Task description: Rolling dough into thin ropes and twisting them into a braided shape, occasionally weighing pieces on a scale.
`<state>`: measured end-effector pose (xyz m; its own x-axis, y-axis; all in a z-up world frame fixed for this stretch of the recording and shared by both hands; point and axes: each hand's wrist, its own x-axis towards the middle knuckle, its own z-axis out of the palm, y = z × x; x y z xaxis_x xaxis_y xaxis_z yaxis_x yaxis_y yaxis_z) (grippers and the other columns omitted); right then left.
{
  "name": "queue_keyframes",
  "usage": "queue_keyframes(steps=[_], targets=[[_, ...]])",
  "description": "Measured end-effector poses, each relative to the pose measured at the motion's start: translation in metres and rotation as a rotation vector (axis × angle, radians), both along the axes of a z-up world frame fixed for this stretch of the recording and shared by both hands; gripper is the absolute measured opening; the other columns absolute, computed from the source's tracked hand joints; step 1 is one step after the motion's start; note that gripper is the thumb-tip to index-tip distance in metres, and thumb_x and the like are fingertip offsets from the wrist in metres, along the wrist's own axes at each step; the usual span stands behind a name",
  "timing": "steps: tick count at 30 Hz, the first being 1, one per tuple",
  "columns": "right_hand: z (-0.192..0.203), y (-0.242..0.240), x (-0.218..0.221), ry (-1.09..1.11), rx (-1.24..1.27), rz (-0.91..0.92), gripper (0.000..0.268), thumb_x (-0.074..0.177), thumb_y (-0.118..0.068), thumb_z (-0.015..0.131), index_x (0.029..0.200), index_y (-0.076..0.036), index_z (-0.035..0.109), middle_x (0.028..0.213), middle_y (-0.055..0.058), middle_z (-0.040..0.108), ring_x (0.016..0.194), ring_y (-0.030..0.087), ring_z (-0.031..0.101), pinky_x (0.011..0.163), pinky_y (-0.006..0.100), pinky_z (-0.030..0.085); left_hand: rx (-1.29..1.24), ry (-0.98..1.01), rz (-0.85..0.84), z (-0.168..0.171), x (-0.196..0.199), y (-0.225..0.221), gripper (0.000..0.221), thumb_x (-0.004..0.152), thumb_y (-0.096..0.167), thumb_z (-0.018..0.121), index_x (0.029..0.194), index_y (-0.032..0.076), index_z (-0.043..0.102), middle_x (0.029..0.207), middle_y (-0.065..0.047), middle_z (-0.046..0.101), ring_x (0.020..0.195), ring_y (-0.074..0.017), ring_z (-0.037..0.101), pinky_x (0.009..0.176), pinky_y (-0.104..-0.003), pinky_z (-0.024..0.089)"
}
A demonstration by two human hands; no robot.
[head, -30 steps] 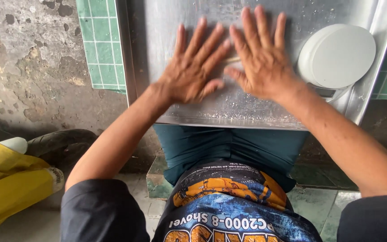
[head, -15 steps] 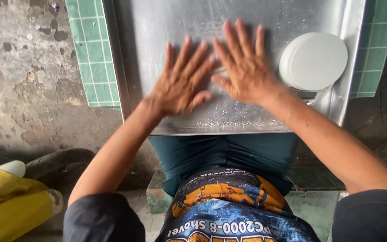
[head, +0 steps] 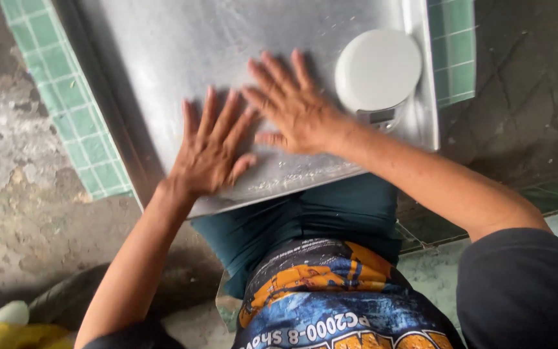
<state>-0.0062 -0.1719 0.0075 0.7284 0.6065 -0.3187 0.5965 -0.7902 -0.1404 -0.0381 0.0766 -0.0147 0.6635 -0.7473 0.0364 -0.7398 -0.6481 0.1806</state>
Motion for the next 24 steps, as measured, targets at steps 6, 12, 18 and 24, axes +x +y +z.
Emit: queue_keyframes(steps=[6, 12, 18, 24], targets=[[-0.009, 0.005, 0.022, 0.012, 0.078, -0.010, 0.093, 0.098, -0.078, 0.011, 0.169, -0.019, 0.003, 0.170, 0.015, -0.012, 0.158, 0.037, -0.009, 0.122, 0.070, -0.007, 0.055, 0.021, 0.033, -0.016, 0.023, 0.001, 0.084, 0.105, 0.074, 0.016, 0.170, 0.022, 0.014, 0.174, -0.012, 0.006, 0.159, -0.0403, 0.001, 0.123, -0.069, -0.004], [-0.007, 0.006, 0.015, 0.027, 0.190, -0.018, 0.092, 0.102, -0.072, 0.015, 0.170, -0.009, 0.011, 0.169, 0.020, -0.007, 0.157, 0.039, -0.008, 0.122, 0.067, -0.008, 0.014, 0.090, 0.173, -0.012, 0.016, 0.003, 0.086, 0.106, 0.074, 0.021, 0.171, 0.018, 0.016, 0.173, -0.018, 0.004, 0.159, -0.0468, -0.001, 0.124, -0.072, -0.002], [-0.016, 0.000, -0.004, -0.006, 0.071, 0.141, 0.092, 0.097, -0.078, 0.008, 0.165, -0.018, -0.003, 0.169, 0.011, -0.017, 0.156, 0.034, -0.013, 0.121, 0.067, -0.007, 0.127, 0.089, 0.048, -0.009, -0.008, 0.005, 0.085, 0.103, 0.075, 0.017, 0.169, 0.022, 0.010, 0.175, -0.011, 0.006, 0.161, -0.0412, 0.000, 0.125, -0.070, -0.002], [0.000, -0.004, 0.049, -0.094, 0.362, -0.023, 0.093, 0.105, -0.071, 0.012, 0.166, -0.001, 0.022, 0.169, 0.033, 0.019, 0.154, 0.055, 0.015, 0.114, 0.076, -0.002, 0.217, 0.122, 0.225, 0.043, 0.054, 0.013, 0.079, 0.113, 0.071, 0.019, 0.172, 0.020, 0.003, 0.175, -0.013, -0.005, 0.159, -0.0406, -0.008, 0.125, -0.070, -0.006]])
